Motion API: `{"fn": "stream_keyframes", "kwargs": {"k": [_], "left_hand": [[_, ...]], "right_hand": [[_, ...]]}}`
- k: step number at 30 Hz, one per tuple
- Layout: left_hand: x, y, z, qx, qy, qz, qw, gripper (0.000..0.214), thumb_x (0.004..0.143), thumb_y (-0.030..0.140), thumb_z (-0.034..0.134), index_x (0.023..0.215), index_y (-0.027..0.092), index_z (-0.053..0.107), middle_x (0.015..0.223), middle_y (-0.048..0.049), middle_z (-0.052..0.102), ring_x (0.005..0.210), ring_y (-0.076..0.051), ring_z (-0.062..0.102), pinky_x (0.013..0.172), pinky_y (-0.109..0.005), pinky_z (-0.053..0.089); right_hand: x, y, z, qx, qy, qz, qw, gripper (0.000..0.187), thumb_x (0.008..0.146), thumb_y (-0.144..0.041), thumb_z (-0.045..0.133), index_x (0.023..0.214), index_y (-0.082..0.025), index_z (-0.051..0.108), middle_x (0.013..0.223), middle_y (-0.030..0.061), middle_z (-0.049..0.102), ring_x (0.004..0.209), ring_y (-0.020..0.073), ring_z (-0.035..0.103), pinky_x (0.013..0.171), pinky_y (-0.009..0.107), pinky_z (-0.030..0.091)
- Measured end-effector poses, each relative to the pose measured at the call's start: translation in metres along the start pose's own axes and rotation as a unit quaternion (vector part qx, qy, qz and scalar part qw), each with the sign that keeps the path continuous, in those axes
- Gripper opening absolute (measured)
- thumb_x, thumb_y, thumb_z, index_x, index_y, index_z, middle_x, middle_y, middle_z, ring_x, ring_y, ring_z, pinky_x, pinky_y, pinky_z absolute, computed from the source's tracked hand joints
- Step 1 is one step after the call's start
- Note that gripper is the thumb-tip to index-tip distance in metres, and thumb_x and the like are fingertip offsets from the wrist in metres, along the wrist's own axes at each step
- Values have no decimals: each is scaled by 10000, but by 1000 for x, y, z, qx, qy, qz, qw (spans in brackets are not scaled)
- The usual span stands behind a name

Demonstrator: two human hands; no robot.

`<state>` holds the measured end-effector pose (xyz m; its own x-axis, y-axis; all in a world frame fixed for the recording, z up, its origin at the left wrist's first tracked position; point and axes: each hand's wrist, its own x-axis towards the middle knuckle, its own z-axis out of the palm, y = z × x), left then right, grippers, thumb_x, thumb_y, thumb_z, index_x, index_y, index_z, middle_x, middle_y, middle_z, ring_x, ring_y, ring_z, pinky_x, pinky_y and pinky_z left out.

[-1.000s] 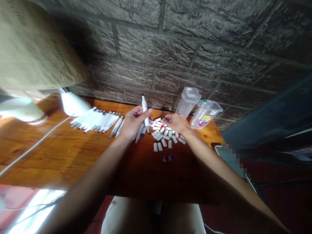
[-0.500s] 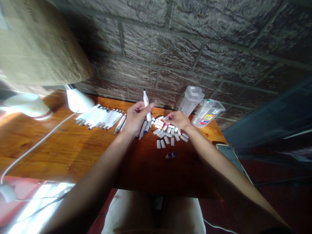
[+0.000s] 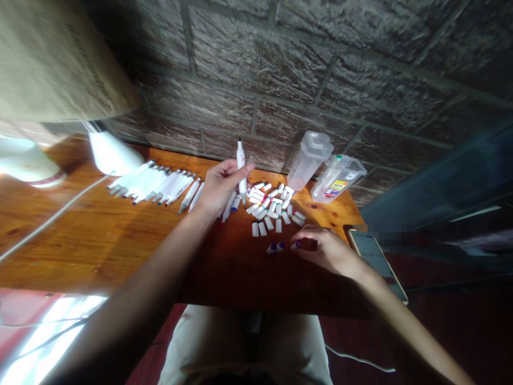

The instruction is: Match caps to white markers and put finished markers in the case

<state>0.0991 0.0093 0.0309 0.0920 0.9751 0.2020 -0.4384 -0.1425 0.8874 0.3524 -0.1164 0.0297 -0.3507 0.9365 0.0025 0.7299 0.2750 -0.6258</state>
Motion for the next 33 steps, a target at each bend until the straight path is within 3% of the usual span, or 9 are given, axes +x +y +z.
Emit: {"fn": "stream_keyframes", "kwargs": {"k": [5,8,10,12,14,19,23,28,33], "left_hand": [[0,5,0,-17,21,2,1000,397,579,440,915,728,176,659,585,35,644,478,-98,604,448,-196,459],[0,7,0,-38,33,6,999,405,563,429,923,720,168,656,579,40,636,484,-94,610,443,-186,453],[1,9,-1,-53,35,13,998,399,569,419,923,710,162,651,572,42,627,483,-87,605,449,-181,455],[2,10,-2,-63,35,22,997,389,583,413,919,705,161,649,565,43,618,479,-82,599,450,-178,452],[4,11,-4,-67,35,30,997,381,598,418,910,702,161,650,564,41,620,470,-79,587,445,-178,442],[5,13,-7,-58,43,47,996,402,601,459,897,697,158,648,601,33,644,489,-79,597,459,-179,438],[4,15,-7,-61,39,36,997,442,565,480,906,710,156,642,615,38,645,493,-86,596,478,-197,467],[3,16,-6,-60,27,24,998,461,579,514,889,730,152,647,601,30,650,480,-89,584,458,-199,442],[3,14,-6,-43,12,38,998,419,618,488,879,743,147,670,635,26,664,518,-83,603,510,-194,449]], "right_hand": [[1,6,13,-5,10,-10,1000,160,823,-266,739,973,-239,790,938,72,742,835,221,681,777,371,541],[1,3,-6,9,-7,4,1000,393,751,-303,811,1136,-238,759,1117,92,738,890,226,698,805,374,564],[8,-3,-25,28,-35,22,999,484,730,-366,825,1180,-212,738,1090,90,748,732,185,687,682,339,570],[27,-12,-40,43,-31,13,998,418,780,-416,773,1120,-174,750,947,77,765,679,174,670,629,318,552],[59,-24,-44,28,10,-35,999,332,842,-372,707,1093,-161,753,1007,90,773,804,196,702,746,335,561],[148,-47,-9,-161,-19,-126,979,290,856,-126,617,1116,-146,743,1111,87,765,976,211,710,911,324,513],[185,-45,25,-218,-38,-172,960,188,805,-104,657,941,-166,771,984,74,766,960,241,688,930,345,490],[192,-36,35,-230,-45,-215,948,101,835,-160,654,808,-182,749,945,87,734,1018,272,649,960,382,470],[156,-28,-13,-125,41,-177,975,246,872,-262,644,1094,-162,683,950,78,707,856,213,662,836,354,516]]}}
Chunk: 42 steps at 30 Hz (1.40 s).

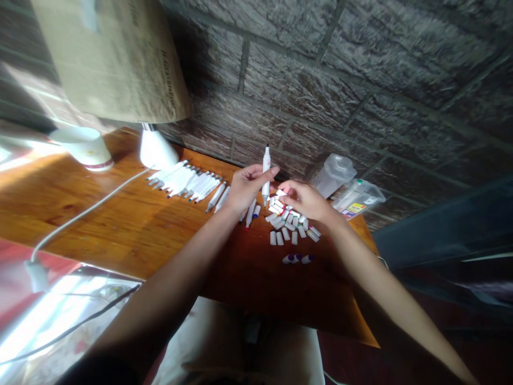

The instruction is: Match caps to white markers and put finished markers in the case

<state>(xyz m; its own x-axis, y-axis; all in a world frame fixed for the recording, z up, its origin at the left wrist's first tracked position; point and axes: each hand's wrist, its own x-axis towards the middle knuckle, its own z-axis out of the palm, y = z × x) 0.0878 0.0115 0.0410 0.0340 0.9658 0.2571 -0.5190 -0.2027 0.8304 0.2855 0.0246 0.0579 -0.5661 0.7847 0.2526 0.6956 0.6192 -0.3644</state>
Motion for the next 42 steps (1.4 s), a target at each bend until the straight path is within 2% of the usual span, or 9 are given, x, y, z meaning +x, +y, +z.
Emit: {"fn": "stream_keyframes", "kwargs": {"k": [3,5,9,12,22,27,32,38,42], "left_hand": [[-1,-1,1,18,0,-7,1000,390,648,483,864,754,155,681,627,24,665,518,-91,607,494,-195,433],[-2,-2,2,30,-7,-8,999,377,670,484,852,729,158,673,597,21,657,508,-94,598,490,-197,426],[-5,-5,4,67,-20,-17,997,392,667,498,851,705,156,663,567,16,647,483,-86,569,488,-194,408],[-5,-8,5,83,-22,-34,996,389,661,496,856,724,157,675,582,9,658,471,-87,562,466,-196,396],[-13,-15,12,107,-75,-122,984,421,598,498,894,780,157,729,735,-17,703,580,-117,633,549,-226,507],[-15,-19,12,121,-90,-131,980,385,626,483,884,769,159,732,736,-17,699,589,-118,630,539,-215,502],[-16,-22,13,132,-98,-110,980,365,647,490,867,753,163,748,712,-32,704,583,-122,624,546,-218,508],[-25,-21,20,185,-229,-157,943,337,669,456,852,814,160,785,751,-67,749,657,-191,701,591,-255,547],[-28,-24,20,196,-286,-161,924,261,674,407,848,713,171,744,752,-56,750,703,-225,728,634,-298,579]], "right_hand": [[-48,2,-33,131,79,91,984,309,865,-381,673,1097,-179,643,927,59,701,782,188,668,717,312,534],[-85,-1,-43,172,87,134,972,270,854,-399,691,1014,-184,659,957,72,720,822,202,687,731,318,543],[-144,-11,-38,126,37,169,977,204,866,-358,670,970,-194,733,988,88,753,840,223,701,723,332,547],[-164,-17,-30,121,23,178,976,201,862,-296,651,1017,-202,739,1030,83,761,867,225,708,714,324,553],[-178,-11,3,167,2,168,972,280,833,-179,646,1100,-197,727,1059,71,745,857,179,690,756,301,548],[-179,-12,12,210,-3,177,962,212,853,-258,698,1048,-192,749,931,51,725,671,125,600,600,246,489],[-180,-14,17,220,28,179,959,223,836,-309,750,1034,-206,759,965,55,733,712,147,615,632,275,499],[-182,-16,23,235,47,192,952,290,839,-340,753,1098,-212,737,997,62,747,809,195,673,734,343,540],[-180,-18,23,224,47,182,956,225,847,-352,751,1027,-218,755,983,53,746,814,187,674,754,329,534]]}}
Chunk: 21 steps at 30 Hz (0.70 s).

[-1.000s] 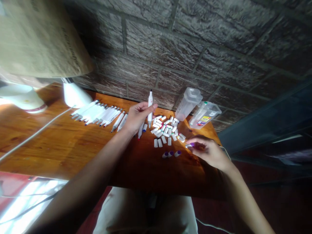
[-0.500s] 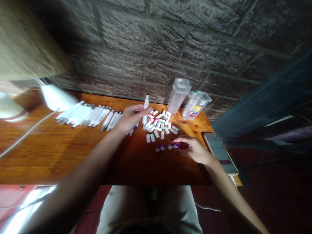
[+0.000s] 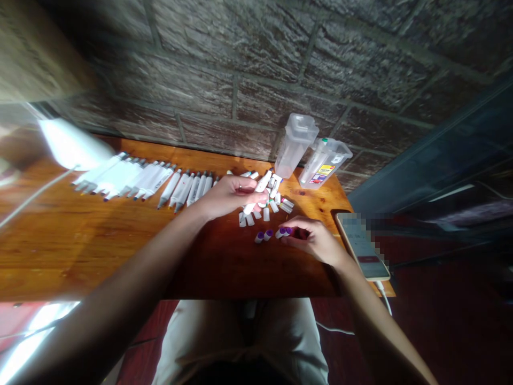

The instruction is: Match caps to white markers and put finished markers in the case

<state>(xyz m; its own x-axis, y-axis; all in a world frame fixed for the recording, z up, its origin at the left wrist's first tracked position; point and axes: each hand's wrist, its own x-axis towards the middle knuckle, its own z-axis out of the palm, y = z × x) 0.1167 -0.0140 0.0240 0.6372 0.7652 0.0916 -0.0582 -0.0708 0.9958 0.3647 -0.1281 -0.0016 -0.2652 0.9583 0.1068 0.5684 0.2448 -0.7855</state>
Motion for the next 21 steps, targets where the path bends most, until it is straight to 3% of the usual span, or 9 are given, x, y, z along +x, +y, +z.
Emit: {"fn": "stream_keyframes", "kwargs": {"k": [6,12,21], "left_hand": [[-1,0,0,33,-29,-5,999,234,680,367,845,648,181,707,692,-49,727,660,-228,734,562,-276,553],[-3,3,1,49,-62,-10,997,207,759,391,787,756,186,755,757,-61,759,697,-226,745,602,-274,571],[-1,0,-2,15,-67,-16,997,204,723,355,828,811,179,772,735,-72,758,668,-210,732,600,-266,572]], "right_hand": [[2,-3,2,-31,13,-8,999,215,852,-389,742,954,-200,761,932,56,728,766,169,647,704,297,510],[2,0,1,-37,7,-9,999,296,827,-390,768,1058,-207,742,953,60,720,790,183,656,724,305,518],[-1,-1,2,-19,10,-20,1000,342,832,-381,767,1137,-231,728,1038,74,731,909,212,687,834,347,543]]}}
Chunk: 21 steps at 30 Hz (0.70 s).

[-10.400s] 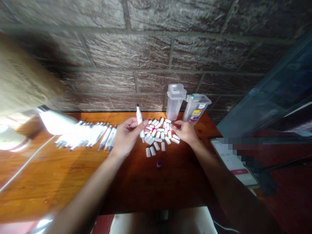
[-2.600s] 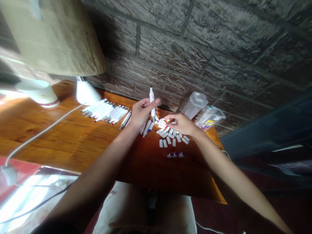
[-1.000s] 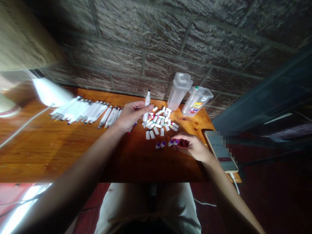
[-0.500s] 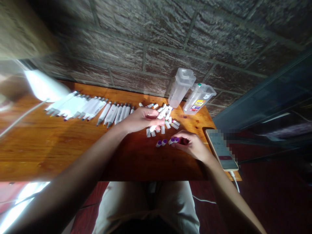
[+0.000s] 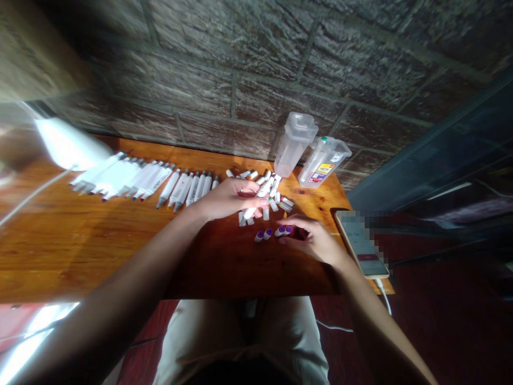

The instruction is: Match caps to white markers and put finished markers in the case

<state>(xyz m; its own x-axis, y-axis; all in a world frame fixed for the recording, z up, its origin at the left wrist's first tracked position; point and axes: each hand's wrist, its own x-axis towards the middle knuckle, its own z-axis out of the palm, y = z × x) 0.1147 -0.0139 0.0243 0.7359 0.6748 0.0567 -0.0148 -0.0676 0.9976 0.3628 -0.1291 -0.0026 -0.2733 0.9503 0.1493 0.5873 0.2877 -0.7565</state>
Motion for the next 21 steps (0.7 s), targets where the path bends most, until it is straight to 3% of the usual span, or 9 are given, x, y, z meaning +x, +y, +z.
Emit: {"fn": "stream_keyframes", "kwargs": {"k": [4,12,21], "left_hand": [[0,2,1,-26,15,-12,999,256,666,350,868,819,164,781,745,-82,763,633,-210,724,563,-262,567],[0,3,1,-15,28,-12,999,253,682,367,852,813,169,764,768,-79,768,666,-227,737,599,-291,582],[-2,2,0,25,1,2,1000,228,789,410,765,850,190,752,791,-72,772,690,-205,729,622,-275,560]], "right_hand": [[4,-3,4,-7,2,-22,1000,200,872,-347,727,1019,-216,757,1000,70,752,871,190,694,830,326,545],[10,-9,9,-23,8,-33,999,151,863,-340,737,943,-216,764,946,63,761,832,192,699,797,323,546],[3,1,4,-28,-12,-27,999,374,795,-377,806,1131,-232,726,1036,73,729,888,214,685,833,355,552]]}}
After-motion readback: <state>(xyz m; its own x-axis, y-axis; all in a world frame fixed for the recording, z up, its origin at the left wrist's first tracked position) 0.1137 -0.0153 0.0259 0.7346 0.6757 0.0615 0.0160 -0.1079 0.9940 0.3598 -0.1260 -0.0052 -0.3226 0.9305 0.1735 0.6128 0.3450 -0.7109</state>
